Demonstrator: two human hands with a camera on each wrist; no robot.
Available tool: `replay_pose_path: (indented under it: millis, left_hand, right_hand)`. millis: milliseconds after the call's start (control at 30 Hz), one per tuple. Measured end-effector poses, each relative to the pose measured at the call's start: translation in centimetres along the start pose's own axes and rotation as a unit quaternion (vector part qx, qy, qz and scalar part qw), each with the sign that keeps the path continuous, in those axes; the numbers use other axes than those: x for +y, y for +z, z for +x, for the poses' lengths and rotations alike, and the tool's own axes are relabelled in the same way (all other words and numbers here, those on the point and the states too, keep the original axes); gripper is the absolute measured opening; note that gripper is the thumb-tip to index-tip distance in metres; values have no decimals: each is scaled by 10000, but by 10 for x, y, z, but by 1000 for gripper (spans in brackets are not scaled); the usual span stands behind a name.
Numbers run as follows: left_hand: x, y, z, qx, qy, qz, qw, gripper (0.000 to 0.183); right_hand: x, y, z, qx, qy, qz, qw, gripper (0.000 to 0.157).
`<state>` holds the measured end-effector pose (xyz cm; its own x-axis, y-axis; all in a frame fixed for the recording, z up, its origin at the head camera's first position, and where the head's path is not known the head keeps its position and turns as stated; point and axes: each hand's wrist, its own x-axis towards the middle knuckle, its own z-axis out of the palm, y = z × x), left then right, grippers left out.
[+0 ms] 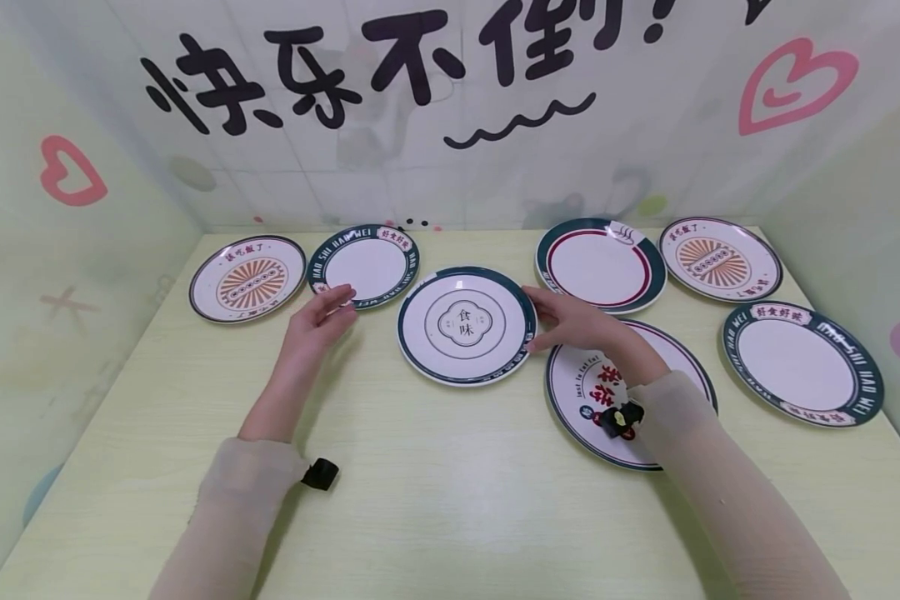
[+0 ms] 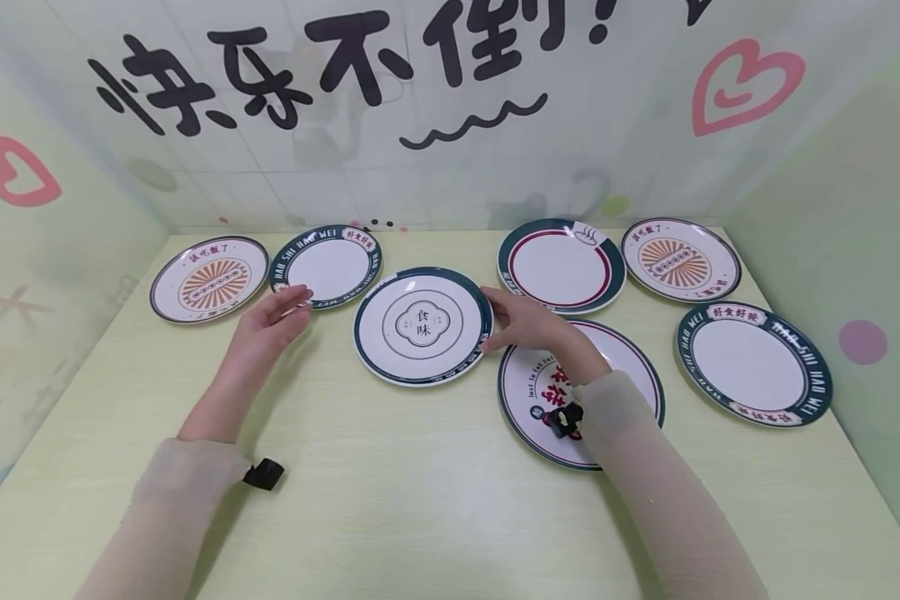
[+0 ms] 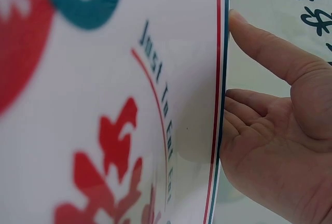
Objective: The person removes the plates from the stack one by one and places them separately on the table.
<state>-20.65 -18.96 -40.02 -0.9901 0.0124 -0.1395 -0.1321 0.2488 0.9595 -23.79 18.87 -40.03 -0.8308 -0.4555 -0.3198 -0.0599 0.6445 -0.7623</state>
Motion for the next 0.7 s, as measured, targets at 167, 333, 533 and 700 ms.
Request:
replay_pose_path:
  millis: [167,333,533,700]
  left_hand:
    - [-2,8,1,-129,-33,-53,9999,54]
    - [-2,14,1,-246,-92,-108,9996,54]
    - [-2,22,3,-357,-201,-59,9991,54]
    - [-3,29,5,-509,-219,-37,9985,55]
  right_hand:
    - [1,0,1,-15,1,-24,10000,95]
    - [1,0,1,-10,-46,-35,10000,95]
    - [2,-1,1,-26,-58,-27,10000,95]
    - [1,-1,0,-26,-44,12,10000,95]
